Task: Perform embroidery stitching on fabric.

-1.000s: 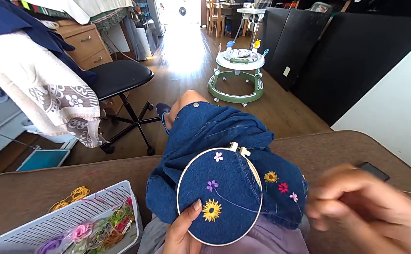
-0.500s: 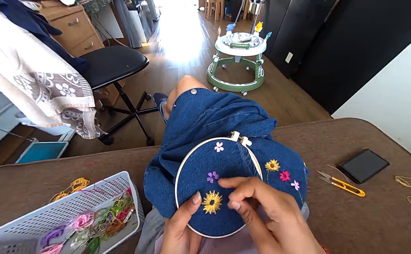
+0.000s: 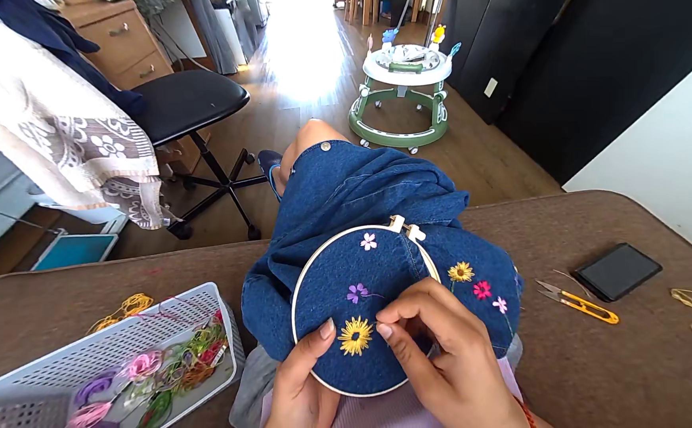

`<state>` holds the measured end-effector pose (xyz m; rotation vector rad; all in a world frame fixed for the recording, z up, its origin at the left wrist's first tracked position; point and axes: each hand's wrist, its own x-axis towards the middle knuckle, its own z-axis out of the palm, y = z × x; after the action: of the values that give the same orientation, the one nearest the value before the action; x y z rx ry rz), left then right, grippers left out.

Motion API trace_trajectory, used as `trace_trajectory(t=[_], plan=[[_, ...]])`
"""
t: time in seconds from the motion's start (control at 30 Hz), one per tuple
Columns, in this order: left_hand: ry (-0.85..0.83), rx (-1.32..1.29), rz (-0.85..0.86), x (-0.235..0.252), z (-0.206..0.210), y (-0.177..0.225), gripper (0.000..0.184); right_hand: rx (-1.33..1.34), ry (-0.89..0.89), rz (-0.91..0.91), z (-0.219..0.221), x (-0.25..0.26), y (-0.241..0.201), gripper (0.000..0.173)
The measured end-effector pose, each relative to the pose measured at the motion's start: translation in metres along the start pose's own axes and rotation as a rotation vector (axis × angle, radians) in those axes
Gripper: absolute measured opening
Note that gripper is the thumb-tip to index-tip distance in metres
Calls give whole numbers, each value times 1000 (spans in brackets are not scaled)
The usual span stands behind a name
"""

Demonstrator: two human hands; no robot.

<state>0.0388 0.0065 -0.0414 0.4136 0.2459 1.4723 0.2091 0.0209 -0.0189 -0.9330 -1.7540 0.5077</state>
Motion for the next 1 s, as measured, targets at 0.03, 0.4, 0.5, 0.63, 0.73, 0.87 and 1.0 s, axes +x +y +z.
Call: trace_trajectory(t=[0.03, 0.4, 0.5, 0.63, 0.73, 0.87, 1.0], plan=[[-12, -4, -2, 0, -1, 0, 22, -8, 9, 13, 1, 0, 0, 13], [-41, 1, -8, 1, -5, 0, 22, -11, 13, 50, 5, 1, 2, 15], [-31, 7, -2, 0, -4, -1, 22, -13, 16, 54, 4, 1, 2, 14], [-15, 19, 9, -1, -2, -2, 21, -20, 9, 50, 3, 2, 2, 13], [-20, 22, 18, -1, -4, -2, 22, -6, 11, 53, 3, 2, 2, 13], [-8, 37, 36, -1, -4, -3, 22, 2, 4, 58, 3, 2, 2, 13], [33, 84, 90, -2, -6, -5, 22, -10, 0, 49, 2, 4, 1, 13]])
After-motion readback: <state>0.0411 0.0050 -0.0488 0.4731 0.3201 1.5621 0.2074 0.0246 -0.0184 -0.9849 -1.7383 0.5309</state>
